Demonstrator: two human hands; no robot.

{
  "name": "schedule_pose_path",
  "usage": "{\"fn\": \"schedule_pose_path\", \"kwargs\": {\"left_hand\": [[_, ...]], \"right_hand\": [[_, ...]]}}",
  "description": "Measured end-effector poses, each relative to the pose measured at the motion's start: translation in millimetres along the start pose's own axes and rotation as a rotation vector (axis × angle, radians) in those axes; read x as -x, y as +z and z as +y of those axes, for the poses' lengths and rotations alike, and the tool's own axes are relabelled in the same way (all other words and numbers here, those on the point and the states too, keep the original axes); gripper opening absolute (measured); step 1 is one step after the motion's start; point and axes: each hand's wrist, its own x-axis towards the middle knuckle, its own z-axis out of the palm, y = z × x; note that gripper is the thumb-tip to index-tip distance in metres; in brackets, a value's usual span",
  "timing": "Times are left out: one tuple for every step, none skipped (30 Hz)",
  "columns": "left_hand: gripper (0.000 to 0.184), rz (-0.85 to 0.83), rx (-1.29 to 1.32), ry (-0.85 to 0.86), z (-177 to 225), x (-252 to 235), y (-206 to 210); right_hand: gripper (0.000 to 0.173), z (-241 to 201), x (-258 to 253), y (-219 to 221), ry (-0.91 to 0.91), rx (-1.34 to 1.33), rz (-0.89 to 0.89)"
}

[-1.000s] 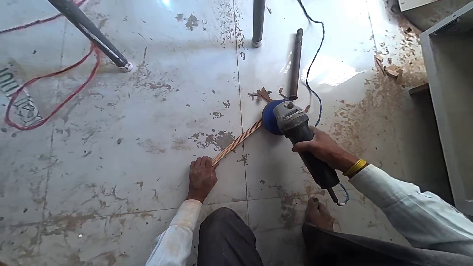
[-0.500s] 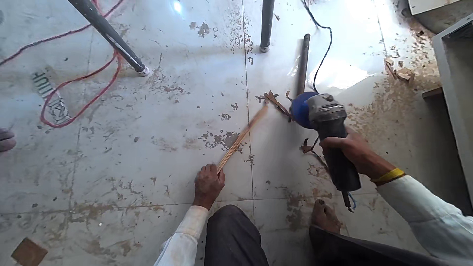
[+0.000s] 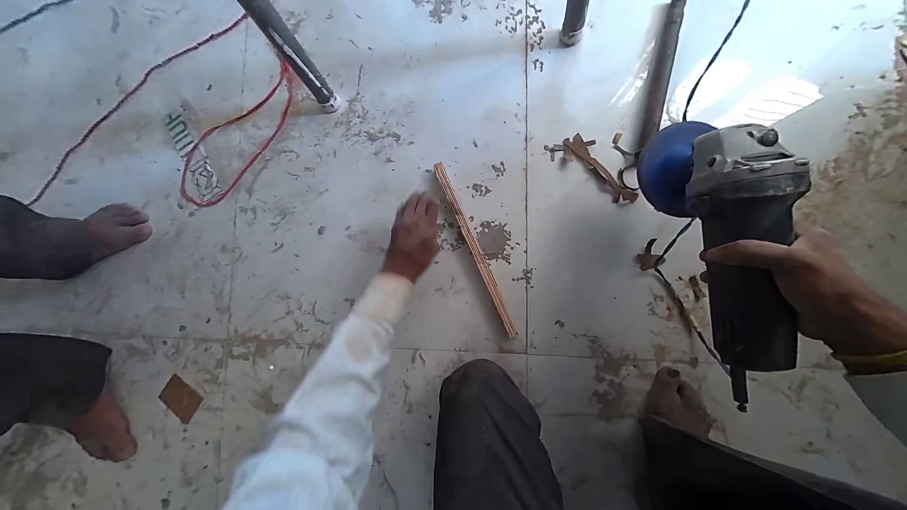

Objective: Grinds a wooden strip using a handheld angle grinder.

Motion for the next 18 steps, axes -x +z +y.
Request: {"fn": "schedule_pose_path", "kwargs": {"left_hand": [[0.051, -0.030, -0.029, 0.143, -17, -24, 2], [0.054, -0.072, -0.071, 0.260, -27, -44, 4], [0.055, -0.115, -0.119, 0.347, -32, -60, 7], [0.054, -0.165, -0.166, 0.393, -33, -70, 7], [0.050, -0.188, -0.208, 0.418, -33, -76, 6], [0.045, -0.183, -0.230, 0.427, -34, -77, 6], [0.039, -0.175, -0.246, 0.423, -37, -74, 6], [0.033, -0.171, -0.259, 0.407, -39, -66, 9], [0.028, -0.168, -0.260, 0.381, -39, -54, 12], [0.023, -0.156, -0.247, 0.355, -38, -38, 17], [0.019, -0.131, -0.213, 0.328, -34, -20, 23], [0.018, -0.088, -0.166, 0.292, -27, -2, 31], [0.021, -0.033, -0.116, 0.249, -19, 15, 41], [0.025, 0.030, -0.067, 0.200, -11, 29, 51], [0.029, 0.091, -0.021, 0.145, -5, 40, 61], [0.035, 0.137, 0.020, 0.082, 0, 50, 69], [0.040, 0.187, 0.067, 0.025, 3, 58, 76], [0.042, 0.228, 0.115, -0.025, 5, 64, 83]], "right_hand": [[0.049, -2, 1, 2, 0.004, -0.001, 0.001], [0.048, -3, 2, 3, 0.002, 0.000, -0.003], [0.049, -4, 3, 4, 0.003, -0.005, -0.011], [0.051, -4, 5, 3, 0.005, -0.006, -0.022], [0.053, -4, 6, 2, 0.007, -0.004, -0.025], [0.054, -4, 8, 1, 0.005, -0.006, -0.023], [0.053, -3, 11, 0, 0.001, -0.013, -0.028], [0.051, -3, 13, -2, -0.004, -0.015, -0.035], [0.051, -3, 14, -5, -0.015, -0.004, -0.039], [0.051, -2, 14, -6, -0.028, 0.009, -0.043], [0.053, -2, 15, -7, -0.040, 0.031, -0.048], [0.054, -3, 15, -7, -0.051, 0.059, -0.049], [0.056, -3, 16, -6, -0.063, 0.083, -0.050], [0.056, -3, 17, -4, -0.072, 0.097, -0.061], [0.057, -4, 18, -1, -0.080, 0.107, -0.082], [0.059, -6, 19, 3, -0.087, 0.127, -0.106], [0.061, -6, 20, 6, -0.093, 0.159, -0.129], [0.063, -6, 22, 11, -0.092, 0.193, -0.147]]}}
